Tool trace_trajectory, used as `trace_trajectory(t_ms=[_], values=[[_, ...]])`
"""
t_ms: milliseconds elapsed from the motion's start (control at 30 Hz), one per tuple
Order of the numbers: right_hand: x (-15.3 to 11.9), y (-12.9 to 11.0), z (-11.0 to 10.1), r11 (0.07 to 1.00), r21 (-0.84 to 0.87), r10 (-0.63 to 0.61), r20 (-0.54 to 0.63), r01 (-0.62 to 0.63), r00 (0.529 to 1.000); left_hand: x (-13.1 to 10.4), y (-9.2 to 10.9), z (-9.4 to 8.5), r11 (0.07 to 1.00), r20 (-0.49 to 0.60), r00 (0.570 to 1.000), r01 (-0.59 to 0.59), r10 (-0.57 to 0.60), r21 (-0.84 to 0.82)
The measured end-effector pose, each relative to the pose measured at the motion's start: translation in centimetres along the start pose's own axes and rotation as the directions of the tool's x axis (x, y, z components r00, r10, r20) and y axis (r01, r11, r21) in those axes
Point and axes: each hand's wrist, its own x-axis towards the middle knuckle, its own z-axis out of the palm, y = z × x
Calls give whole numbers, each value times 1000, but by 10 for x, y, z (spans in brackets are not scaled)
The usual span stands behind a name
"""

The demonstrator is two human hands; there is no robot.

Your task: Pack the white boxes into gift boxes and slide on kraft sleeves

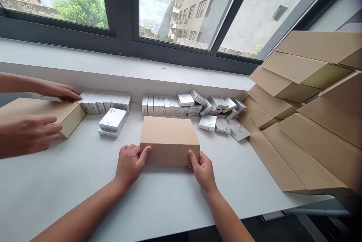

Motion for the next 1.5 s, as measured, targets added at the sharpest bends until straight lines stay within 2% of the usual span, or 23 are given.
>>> trace_trajectory(t_ms=[133, 200, 267, 333, 367, 433, 533, 600, 700, 767, 833, 933, 1000, 1067, 1133, 1167, 1200, 1267, 1300, 1333, 1367, 1433, 1500], values=[[-4, -15, -14, 983, 183, 24, -5, -22, 1000, -3, 10, -19, 985, 36, 984, -174, 175, -19], [-6, -36, -29, 966, 254, 50, -35, -40, 998, 0, 9, -32, 938, 31, 942, -329, 334, -106], [-2, -66, -44, 943, 333, -6, -26, 14, 1000, 9, 4, -43, 883, -15, 889, -456, 457, -109], [12, -95, -52, 907, 401, -150, 22, 129, 988, 23, -6, -49, 882, -88, 877, -471, 472, 30], [23, -106, -53, 901, 390, -222, 39, 190, 974, 32, -12, -51, 898, -126, 891, -421, 436, 128], [48, -113, -49, 931, 221, -301, 16, 290, 954, 52, -24, -52, 929, -200, 937, -220, 285, 296], [79, -89, -39, 950, -94, -304, -39, 299, 952, 85, -38, -55, 898, -215, 976, 136, -48, 418], [88, -61, -36, 960, -109, -262, -21, 258, 965, 107, -41, -59, 825, -143, 952, 307, -272, 474], [86, -28, -39, 983, -3, -181, -20, 181, 983, 131, -41, -67, 712, -34, 857, 449, -514, 539], [81, -18, -42, 984, 61, -169, -2, 169, 986, 138, -40, -74, 685, 9, 815, 481, -580, 548], [78, -17, -44, 979, 98, -182, 43, 177, 982, 137, -39, -83, 705, 63, 807, 471, -587, 530], [75, -22, -43, 983, 89, -167, 85, 159, 982, 122, -32, -101, 779, 115, 831, 451, -545, 437], [73, -25, -41, 988, 82, -140, 128, 130, 982, 106, -17, -112, 849, 101, 879, 413, -466, 330], [72, -26, -37, 991, 54, -132, 200, 124, 971, 88, 9, -118, 936, 100, 947, 278, -305, 215], [70, -27, -31, 989, 2, -146, 265, 150, 953, 71, 41, -116, 994, 218, 974, 32, -54, 105], [69, -28, -28, 985, -30, -153, 292, 169, 944, 63, 57, -111, 994, 342, 936, -102, 81, 45], [67, -28, -24, 981, -59, -158, 315, 185, 936, 56, 71, -105, 979, 477, 859, -202, 183, -12], [63, -29, -17, 975, -99, -154, 350, 199, 924, 48, 89, -92, 953, 676, 687, -294, 266, -76], [61, -30, -14, 974, -111, -143, 363, 195, 921, 47, 93, -86, 950, 730, 632, -303, 261, -77], [60, -30, -12, 976, -119, -129, 373, 185, 919, 48, 94, -80, 950, 754, 608, -307, 246, -62], [58, -30, -10, 978, -122, -114, 374, 171, 921, 50, 93, -76, 949, 759, 609, -313, 232, -39], [57, -31, -9, 982, -129, -80, 369, 137, 926, 55, 85, -68, 940, 737, 637, -342, 228, 5], [57, -31, -11, 985, -139, -48, 372, 107, 927, 58, 76, -61, 923, 736, 634, -383, 237, 33]])
